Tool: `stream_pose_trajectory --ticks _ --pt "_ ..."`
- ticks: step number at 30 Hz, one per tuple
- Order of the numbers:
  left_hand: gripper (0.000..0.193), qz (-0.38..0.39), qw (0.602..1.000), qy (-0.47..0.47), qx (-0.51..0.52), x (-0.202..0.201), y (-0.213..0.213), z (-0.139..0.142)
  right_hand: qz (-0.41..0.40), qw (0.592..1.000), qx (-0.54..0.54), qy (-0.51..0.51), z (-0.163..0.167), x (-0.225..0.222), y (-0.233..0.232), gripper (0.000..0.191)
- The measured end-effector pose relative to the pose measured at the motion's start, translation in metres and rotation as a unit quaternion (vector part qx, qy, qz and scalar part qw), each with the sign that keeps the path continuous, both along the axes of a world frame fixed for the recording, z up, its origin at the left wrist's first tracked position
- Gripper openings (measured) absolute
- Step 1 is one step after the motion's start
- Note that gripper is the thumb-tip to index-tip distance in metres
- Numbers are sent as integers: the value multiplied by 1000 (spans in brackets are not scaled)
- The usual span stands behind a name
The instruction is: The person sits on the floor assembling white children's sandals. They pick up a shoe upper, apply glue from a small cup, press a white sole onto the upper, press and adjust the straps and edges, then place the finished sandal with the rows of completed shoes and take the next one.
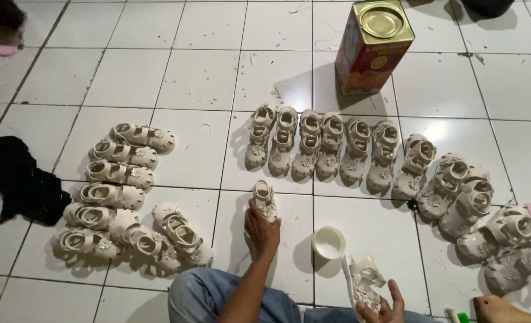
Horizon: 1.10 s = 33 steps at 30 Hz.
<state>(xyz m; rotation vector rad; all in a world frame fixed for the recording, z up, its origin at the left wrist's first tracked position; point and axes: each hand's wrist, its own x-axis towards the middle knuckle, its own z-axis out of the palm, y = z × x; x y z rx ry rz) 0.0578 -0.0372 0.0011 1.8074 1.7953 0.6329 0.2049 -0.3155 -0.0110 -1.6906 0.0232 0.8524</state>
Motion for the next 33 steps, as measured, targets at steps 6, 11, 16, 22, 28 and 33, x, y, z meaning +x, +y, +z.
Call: stream_pose_trajectory --ticks 6,11,16,22,28,33 --pt "106 -58 961 -207 -173 -29 10 17 16 1000 -3 -2 11 8 2 113" --pt "95 -197 846 -459 -188 -73 -6 46 34 997 12 66 34 -1 16 106" --pt "78 -133 662 -700 -233 -78 -27 83 100 991 70 52 45 -22 10 106" --pt "80 66 510 -793 -328 -55 -56 101 172 979 91 -59 55 -50 -5 107" --pt "76 57 511 -790 -333 -50 -66 101 200 957 122 -171 100 -77 -1 109" --pt "76 26 514 -793 -326 -54 -71 101 230 955 56 -177 130 -84 7 107"
